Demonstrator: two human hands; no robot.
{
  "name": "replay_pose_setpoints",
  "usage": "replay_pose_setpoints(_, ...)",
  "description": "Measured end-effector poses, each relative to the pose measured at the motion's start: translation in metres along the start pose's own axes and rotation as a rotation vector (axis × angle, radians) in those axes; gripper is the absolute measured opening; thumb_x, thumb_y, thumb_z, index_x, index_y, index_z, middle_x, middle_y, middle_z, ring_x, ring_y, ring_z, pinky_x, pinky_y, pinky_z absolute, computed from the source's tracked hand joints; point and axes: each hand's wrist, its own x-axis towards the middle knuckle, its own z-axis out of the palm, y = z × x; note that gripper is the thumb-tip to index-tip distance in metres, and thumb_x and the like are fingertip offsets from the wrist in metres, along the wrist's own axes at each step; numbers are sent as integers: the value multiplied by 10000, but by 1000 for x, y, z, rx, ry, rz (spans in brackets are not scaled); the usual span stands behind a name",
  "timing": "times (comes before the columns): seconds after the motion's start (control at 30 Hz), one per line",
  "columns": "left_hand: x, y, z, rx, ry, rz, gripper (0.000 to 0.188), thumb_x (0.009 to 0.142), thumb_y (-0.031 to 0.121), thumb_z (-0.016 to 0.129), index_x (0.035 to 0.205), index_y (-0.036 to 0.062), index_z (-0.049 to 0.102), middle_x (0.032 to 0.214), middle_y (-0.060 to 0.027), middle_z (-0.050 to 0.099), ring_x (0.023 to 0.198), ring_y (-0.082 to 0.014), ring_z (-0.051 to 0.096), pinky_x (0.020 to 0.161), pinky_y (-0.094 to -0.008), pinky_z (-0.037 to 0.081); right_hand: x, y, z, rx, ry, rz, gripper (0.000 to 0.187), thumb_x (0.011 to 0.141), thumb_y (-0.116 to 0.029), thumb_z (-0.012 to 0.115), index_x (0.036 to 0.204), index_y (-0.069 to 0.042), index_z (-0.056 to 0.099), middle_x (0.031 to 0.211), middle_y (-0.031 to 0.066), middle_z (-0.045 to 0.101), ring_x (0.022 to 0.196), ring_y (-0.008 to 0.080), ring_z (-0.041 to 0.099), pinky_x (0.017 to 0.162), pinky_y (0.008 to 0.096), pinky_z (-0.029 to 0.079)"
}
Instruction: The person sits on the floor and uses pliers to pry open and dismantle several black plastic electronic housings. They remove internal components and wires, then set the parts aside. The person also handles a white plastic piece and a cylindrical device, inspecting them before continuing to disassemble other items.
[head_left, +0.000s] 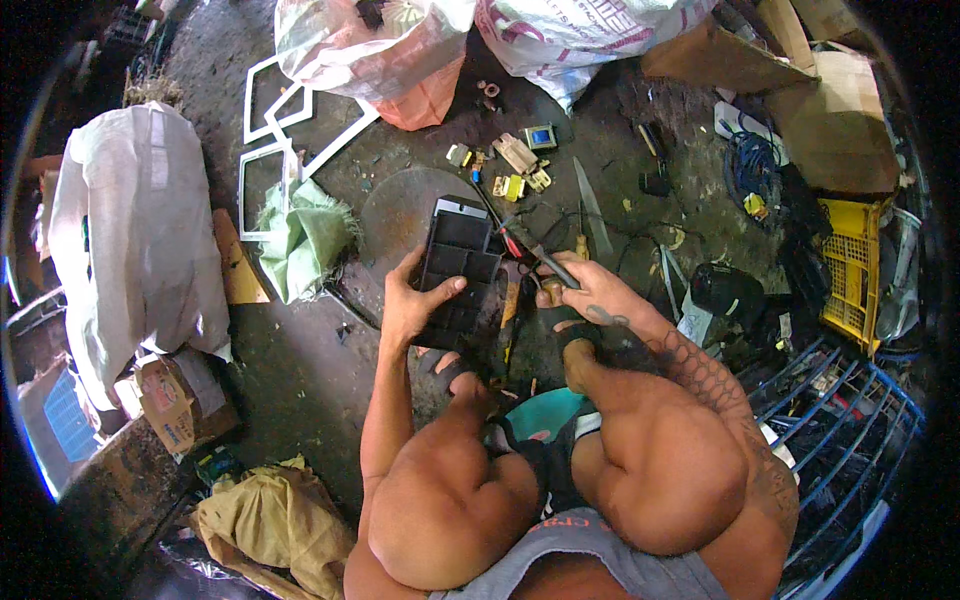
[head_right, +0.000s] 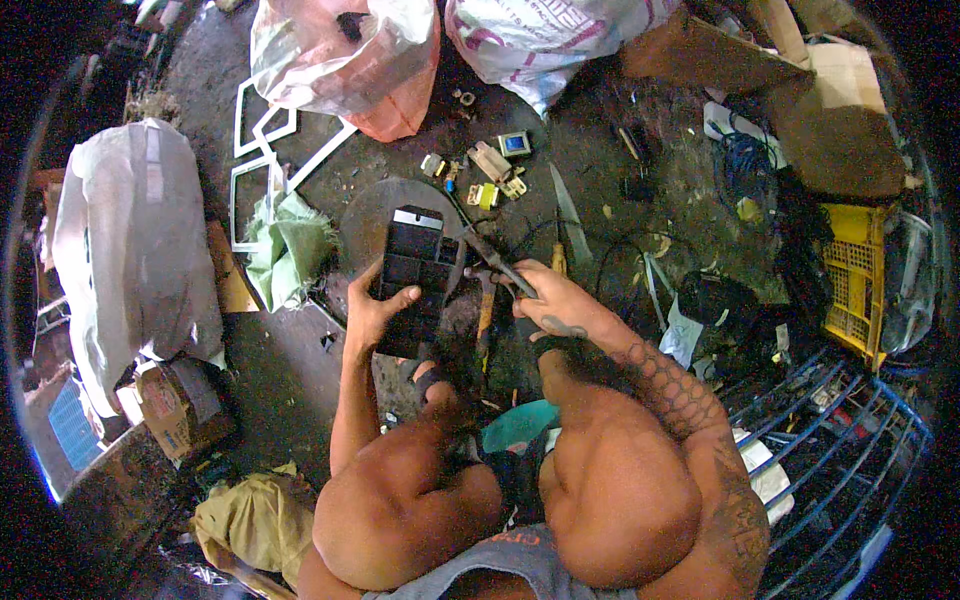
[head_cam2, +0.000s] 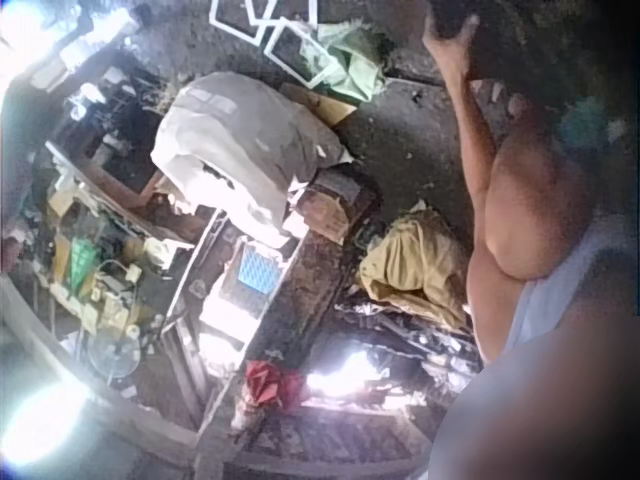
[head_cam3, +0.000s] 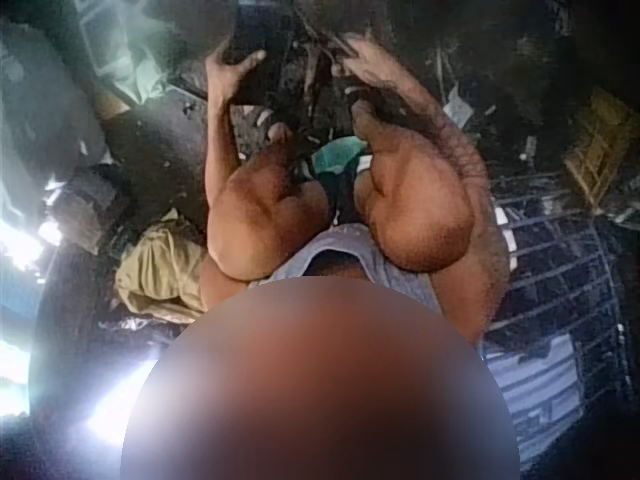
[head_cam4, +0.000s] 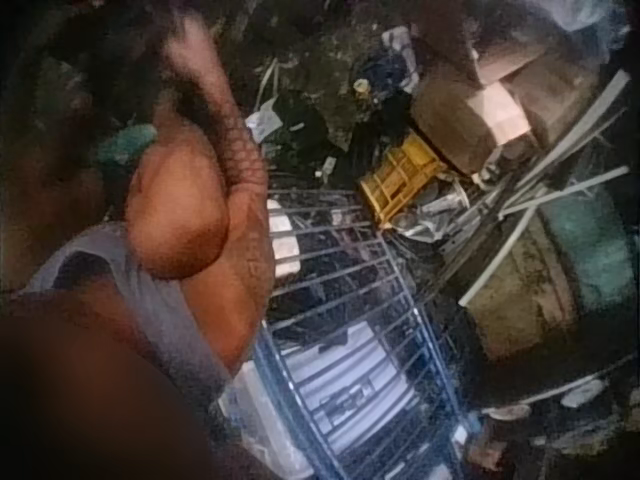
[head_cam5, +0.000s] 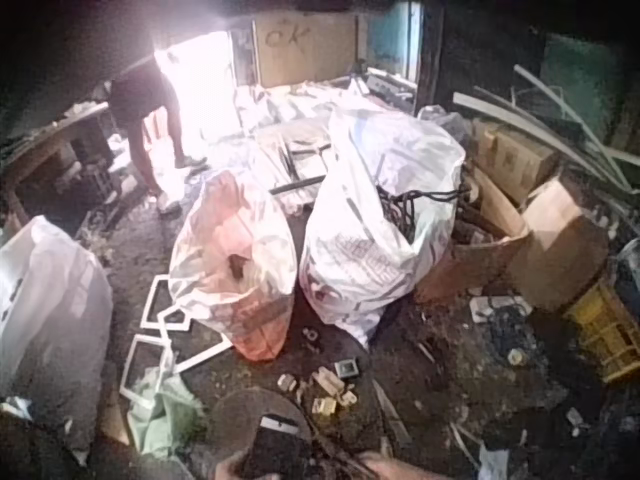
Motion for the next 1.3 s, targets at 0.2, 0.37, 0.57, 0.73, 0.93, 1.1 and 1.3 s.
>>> replay_pose_setpoints(0.2,-1,-3,3,91,21,58,717,641,188,851,1216,-99,531,1043,-115,659,961,-186,621,894,-310,464,-4,-9,4,-997,217,-330,244,753,-56,580,979,34,561,1028,174,522,1005,343,550,684,431,543)
replay_pose_setpoints(0.37,1,-12,-9,8,-67,30,657,644,172,837,1181,-88,560,960,-88,664,882,-183,629,839,-320,484,-5,-19,6,-924,183,-414,129,757,-63,551,817,50,553,934,200,558,804,365,579,698,444,513)
replay_pose_setpoints(0.57,2,-52,1,-488,-41,83,666,636,308,802,1153,-17,540,1009,-81,630,898,-187,608,808,-330,497,-14,-34,8,461,-343,-2,21,720,-1,470,702,-4,481,830,156,533,623,229,543,465,356,468)
replay_pose_setpoints(0.73,8,-74,31,-787,-76,-19,731,648,416,786,1185,7,505,1059,-120,611,885,-236,625,775,-384,538,-21,-42,29,1190,-660,57,78,684,-12,502,674,-34,427,824,160,493,575,203,508,440,339,487)
replay_pose_setpoints(0.93,8,-52,36,-519,-48,-114,448,745,236,749,1078,-19,590,932,-85,650,812,-171,617,742,-315,508,-10,-43,3,96,12,-76,332,713,-2,456,1013,54,587,850,125,591,630,229,633,581,303,529)
replay_pose_setpoints(1.1,6,-29,17,-238,-124,-76,405,764,238,761,1031,-38,631,889,-79,664,761,-146,610,718,-295,508,-7,-21,-18,-501,77,-297,332,746,-27,533,1066,50,576,1057,167,567,895,272,624,771,348,522)
replay_pose_setpoints(1.3,2,-18,14,-102,-124,-103,458,759,250,770,1075,-47,622,908,-91,668,786,-155,622,738,-297,510,-1,4,-18,-820,84,-473,337,777,-110,610,1077,38,567,1135,228,521,933,361,585,837,362,503)
